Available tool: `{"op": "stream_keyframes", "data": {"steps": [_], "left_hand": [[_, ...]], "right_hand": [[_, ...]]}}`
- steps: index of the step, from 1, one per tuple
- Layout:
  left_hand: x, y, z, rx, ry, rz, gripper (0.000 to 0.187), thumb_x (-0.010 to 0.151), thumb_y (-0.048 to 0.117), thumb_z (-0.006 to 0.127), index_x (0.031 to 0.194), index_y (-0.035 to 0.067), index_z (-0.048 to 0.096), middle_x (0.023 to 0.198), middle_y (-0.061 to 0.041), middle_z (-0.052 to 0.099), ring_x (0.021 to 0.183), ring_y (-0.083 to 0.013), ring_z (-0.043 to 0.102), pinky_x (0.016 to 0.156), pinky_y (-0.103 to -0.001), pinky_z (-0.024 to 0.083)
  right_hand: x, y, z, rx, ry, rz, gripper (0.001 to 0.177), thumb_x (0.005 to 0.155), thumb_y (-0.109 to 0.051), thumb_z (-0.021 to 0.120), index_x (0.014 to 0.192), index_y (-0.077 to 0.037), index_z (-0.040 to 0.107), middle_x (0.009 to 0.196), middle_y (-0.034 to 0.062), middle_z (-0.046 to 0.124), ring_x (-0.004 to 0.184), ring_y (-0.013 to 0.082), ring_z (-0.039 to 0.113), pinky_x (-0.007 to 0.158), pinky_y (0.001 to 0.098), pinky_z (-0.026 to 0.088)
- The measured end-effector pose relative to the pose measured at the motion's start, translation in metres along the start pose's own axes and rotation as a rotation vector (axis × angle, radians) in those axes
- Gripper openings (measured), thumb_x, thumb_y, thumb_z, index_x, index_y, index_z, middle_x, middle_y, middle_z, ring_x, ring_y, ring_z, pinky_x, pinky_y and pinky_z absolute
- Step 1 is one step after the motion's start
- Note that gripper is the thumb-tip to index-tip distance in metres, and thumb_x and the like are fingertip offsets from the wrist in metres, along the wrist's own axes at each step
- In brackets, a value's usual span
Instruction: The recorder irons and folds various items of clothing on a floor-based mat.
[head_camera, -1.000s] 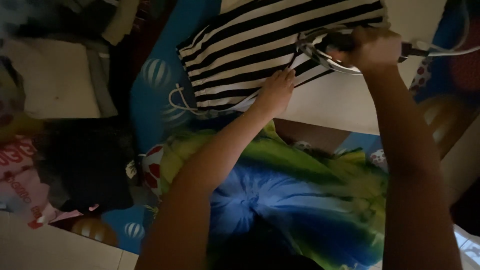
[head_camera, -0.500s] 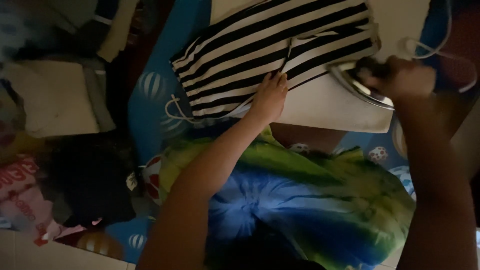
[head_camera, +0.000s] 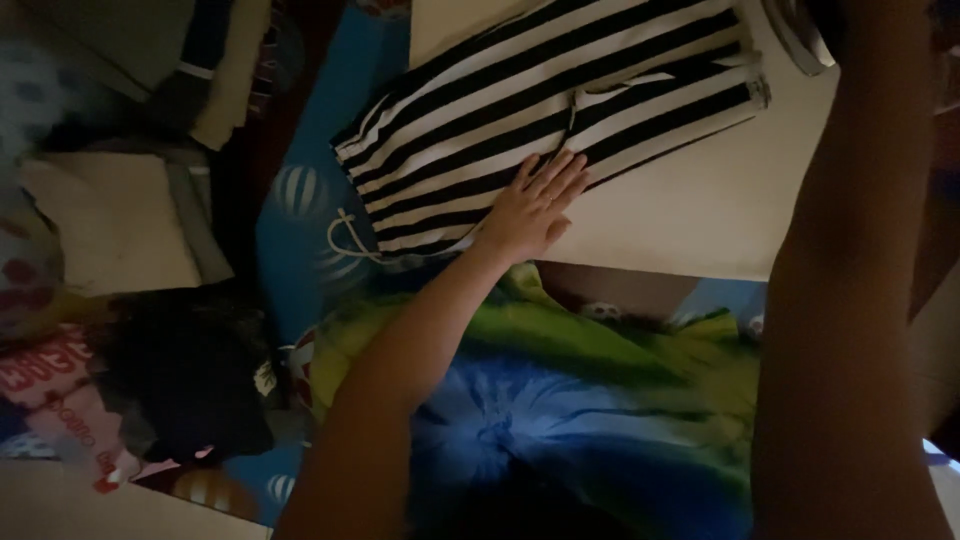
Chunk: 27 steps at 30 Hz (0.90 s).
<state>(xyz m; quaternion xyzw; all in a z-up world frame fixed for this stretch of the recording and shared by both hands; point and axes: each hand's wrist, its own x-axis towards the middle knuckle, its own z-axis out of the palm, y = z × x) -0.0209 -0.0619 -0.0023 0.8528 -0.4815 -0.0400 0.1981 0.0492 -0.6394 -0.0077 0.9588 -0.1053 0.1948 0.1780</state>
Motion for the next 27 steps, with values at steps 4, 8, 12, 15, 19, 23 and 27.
{"op": "stream_keyframes", "data": {"steps": [4, 8, 12, 15, 19, 23, 27], "left_hand": [[0.0, 0.002, -0.003, 0.003, -0.016, -0.003, 0.074, 0.107, 0.043, 0.057, 0.167, 0.013, 0.025, 0.174, -0.008, 0.011, 0.161, -0.0269, 0.01, 0.13, -0.055, 0.014], [0.004, 0.007, -0.02, 0.096, 0.049, 0.01, 0.076, 0.104, 0.045, 0.059, 0.164, 0.011, 0.028, 0.171, -0.013, 0.013, 0.158, -0.0309, 0.014, 0.125, -0.062, 0.017], [0.004, 0.005, 0.009, 0.178, -0.042, 0.068, 0.069, 0.112, 0.042, 0.057, 0.161, 0.002, 0.03, 0.176, -0.014, 0.015, 0.162, -0.0341, 0.019, 0.131, -0.056, 0.02], [0.004, 0.009, 0.011, 0.121, -0.119, -0.037, 0.076, 0.105, 0.041, 0.057, 0.165, 0.003, 0.029, 0.171, -0.019, 0.018, 0.153, -0.037, 0.027, 0.124, -0.052, 0.025], [0.017, 0.012, -0.021, 0.039, -0.171, -0.143, 0.076, 0.102, 0.047, 0.055, 0.161, 0.007, 0.03, 0.169, -0.014, 0.02, 0.152, -0.0335, 0.029, 0.12, -0.056, 0.026], [0.05, 0.025, -0.062, -0.273, -0.301, -0.461, 0.072, 0.108, 0.057, 0.045, 0.163, 0.013, 0.033, 0.167, -0.01, 0.032, 0.153, -0.0329, 0.034, 0.122, -0.058, 0.028], [0.084, -0.018, 0.053, -1.573, 0.238, -0.523, 0.082, 0.107, 0.065, 0.042, 0.164, 0.006, 0.033, 0.167, -0.016, 0.038, 0.153, -0.0342, 0.038, 0.125, -0.056, 0.032]], "right_hand": [[-0.053, -0.062, -0.031, 0.157, -0.053, -0.003, 0.033, 0.109, -0.036, 0.061, 0.105, -0.005, 0.072, 0.094, 0.0112, 0.071, 0.074, 0.0242, 0.066, 0.067, 0.0403, 0.052], [-0.09, -0.102, -0.044, 0.297, -0.088, -0.014, 0.032, 0.111, -0.031, 0.063, 0.112, 0.001, 0.07, 0.104, 0.0166, 0.073, 0.085, 0.0298, 0.07, 0.077, 0.0446, 0.055], [-0.077, -0.147, -0.107, 0.237, -0.15, 0.047, 0.054, 0.095, -0.048, 0.082, 0.11, 0.001, 0.068, 0.096, 0.0279, 0.069, 0.082, 0.0436, 0.067, 0.072, 0.0494, 0.057], [-0.064, -0.137, -0.083, 0.627, -0.417, 0.407, 0.056, 0.098, -0.042, 0.086, 0.112, 0.008, 0.064, 0.103, 0.0256, 0.072, 0.094, 0.0344, 0.071, 0.08, 0.0452, 0.059], [-0.043, -0.124, -0.073, 0.907, -0.696, 0.525, 0.041, 0.1, -0.032, 0.081, 0.117, 0.004, 0.07, 0.109, 0.022, 0.072, 0.096, 0.0302, 0.073, 0.075, 0.0428, 0.056], [-0.022, -0.172, -0.138, 0.717, 0.041, -0.166, 0.029, 0.105, -0.011, 0.076, 0.128, 0.005, 0.072, 0.122, 0.0235, 0.073, 0.099, 0.0333, 0.075, 0.08, 0.0397, 0.061], [-0.052, -0.274, -0.225, 0.42, -0.016, -0.344, 0.037, 0.105, -0.014, 0.077, 0.135, 0.002, 0.064, 0.102, 0.0147, 0.072, 0.079, 0.0285, 0.068, 0.061, 0.0405, 0.054]]}}
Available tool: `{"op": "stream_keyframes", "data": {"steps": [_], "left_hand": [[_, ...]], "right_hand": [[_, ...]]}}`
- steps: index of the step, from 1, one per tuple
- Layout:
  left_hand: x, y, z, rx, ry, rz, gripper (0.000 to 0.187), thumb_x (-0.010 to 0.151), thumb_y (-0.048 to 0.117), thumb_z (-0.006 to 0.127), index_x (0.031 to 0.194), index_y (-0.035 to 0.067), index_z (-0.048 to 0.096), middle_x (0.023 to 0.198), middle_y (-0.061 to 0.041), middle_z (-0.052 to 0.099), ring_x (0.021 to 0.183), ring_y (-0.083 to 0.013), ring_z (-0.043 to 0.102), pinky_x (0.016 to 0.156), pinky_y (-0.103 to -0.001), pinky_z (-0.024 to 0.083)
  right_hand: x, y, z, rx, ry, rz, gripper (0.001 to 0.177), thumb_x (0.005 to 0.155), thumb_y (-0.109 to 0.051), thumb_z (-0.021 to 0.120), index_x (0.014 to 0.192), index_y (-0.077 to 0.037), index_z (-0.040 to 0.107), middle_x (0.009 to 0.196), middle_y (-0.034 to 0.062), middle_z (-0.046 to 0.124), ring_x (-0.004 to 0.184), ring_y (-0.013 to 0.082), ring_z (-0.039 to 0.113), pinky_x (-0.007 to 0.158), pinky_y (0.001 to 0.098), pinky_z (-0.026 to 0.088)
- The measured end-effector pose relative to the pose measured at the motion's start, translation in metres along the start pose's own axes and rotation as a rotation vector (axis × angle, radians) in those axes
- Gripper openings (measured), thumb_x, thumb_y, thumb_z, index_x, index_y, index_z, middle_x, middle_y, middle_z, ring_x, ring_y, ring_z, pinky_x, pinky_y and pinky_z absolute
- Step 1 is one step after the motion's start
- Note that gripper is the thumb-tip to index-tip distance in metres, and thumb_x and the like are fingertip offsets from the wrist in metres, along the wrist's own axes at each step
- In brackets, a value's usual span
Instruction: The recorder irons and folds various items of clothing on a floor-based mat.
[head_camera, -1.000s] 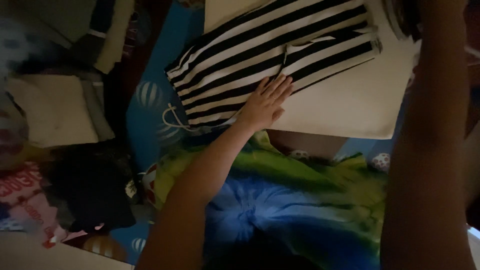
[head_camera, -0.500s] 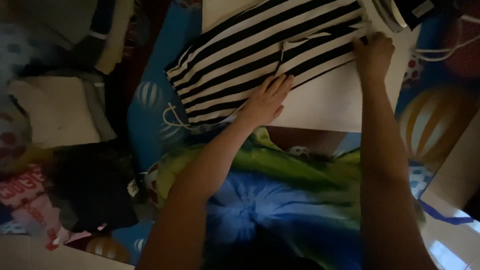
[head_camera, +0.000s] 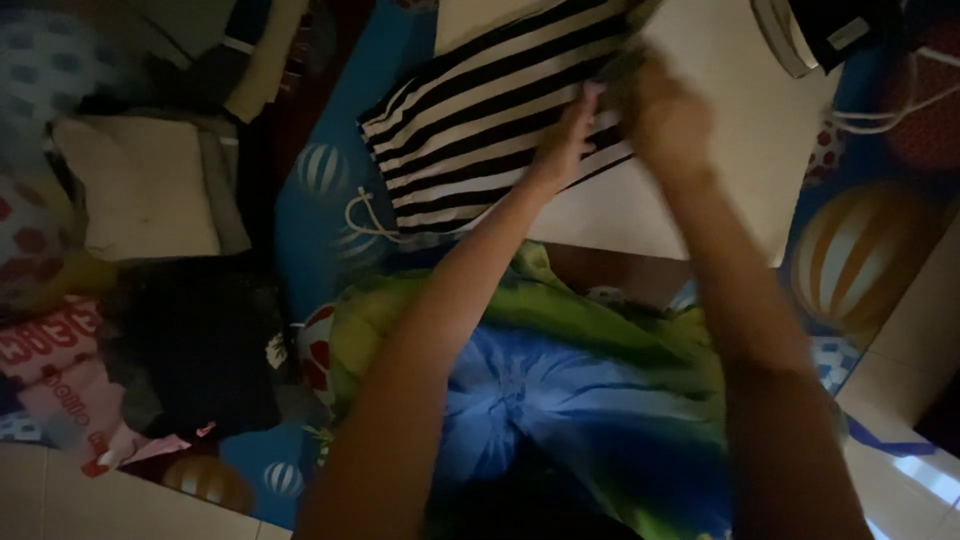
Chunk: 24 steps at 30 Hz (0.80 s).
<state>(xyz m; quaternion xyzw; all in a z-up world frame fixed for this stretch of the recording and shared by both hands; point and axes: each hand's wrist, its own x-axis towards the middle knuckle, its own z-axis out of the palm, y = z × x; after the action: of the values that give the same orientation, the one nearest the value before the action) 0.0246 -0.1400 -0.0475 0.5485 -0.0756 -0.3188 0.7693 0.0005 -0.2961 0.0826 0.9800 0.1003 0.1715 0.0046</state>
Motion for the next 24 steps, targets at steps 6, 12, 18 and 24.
{"op": "stream_keyframes", "data": {"steps": [6, 12, 18, 24], "left_hand": [[-0.01, 0.048, -0.04, 0.184, 0.317, -0.157, 0.105, 0.078, 0.045, 0.084, 0.156, 0.007, 0.024, 0.151, -0.018, 0.044, 0.139, -0.0355, 0.048, 0.108, -0.046, 0.047], [0.026, 0.031, -0.056, 0.459, 0.623, -0.17, 0.069, 0.095, 0.033, 0.067, 0.154, 0.003, 0.045, 0.131, -0.019, 0.072, 0.121, -0.0339, 0.072, 0.105, -0.041, 0.058], [0.06, 0.025, -0.086, 0.275, 0.854, 0.089, 0.051, 0.106, 0.031, 0.061, 0.143, -0.002, 0.048, 0.136, -0.024, 0.063, 0.121, -0.0386, 0.064, 0.103, -0.047, 0.052], [0.06, 0.03, -0.112, 0.432, 0.817, 0.244, 0.045, 0.105, 0.024, 0.057, 0.142, 0.0, 0.051, 0.13, -0.021, 0.067, 0.118, -0.0348, 0.067, 0.099, -0.048, 0.055]], "right_hand": [[-0.03, -0.108, -0.011, -0.094, -0.162, -0.131, 0.037, 0.093, -0.015, 0.068, 0.127, 0.0, 0.065, 0.135, 0.018, 0.063, 0.101, 0.0292, 0.069, 0.072, 0.0388, 0.056], [-0.049, -0.118, -0.013, 0.033, -0.098, -0.109, 0.02, 0.095, -0.01, 0.068, 0.113, -0.003, 0.062, 0.146, 0.0178, 0.06, 0.118, 0.0333, 0.064, 0.093, 0.044, 0.055], [-0.057, -0.116, -0.01, 0.159, -0.134, -0.05, 0.033, 0.089, -0.009, 0.069, 0.12, -0.004, 0.064, 0.142, 0.0161, 0.06, 0.115, 0.0348, 0.062, 0.097, 0.0457, 0.055], [-0.041, -0.108, -0.038, 0.46, -0.225, 0.027, 0.05, 0.086, -0.023, 0.076, 0.129, -0.002, 0.061, 0.145, 0.0194, 0.053, 0.118, 0.0416, 0.058, 0.094, 0.0477, 0.053]]}}
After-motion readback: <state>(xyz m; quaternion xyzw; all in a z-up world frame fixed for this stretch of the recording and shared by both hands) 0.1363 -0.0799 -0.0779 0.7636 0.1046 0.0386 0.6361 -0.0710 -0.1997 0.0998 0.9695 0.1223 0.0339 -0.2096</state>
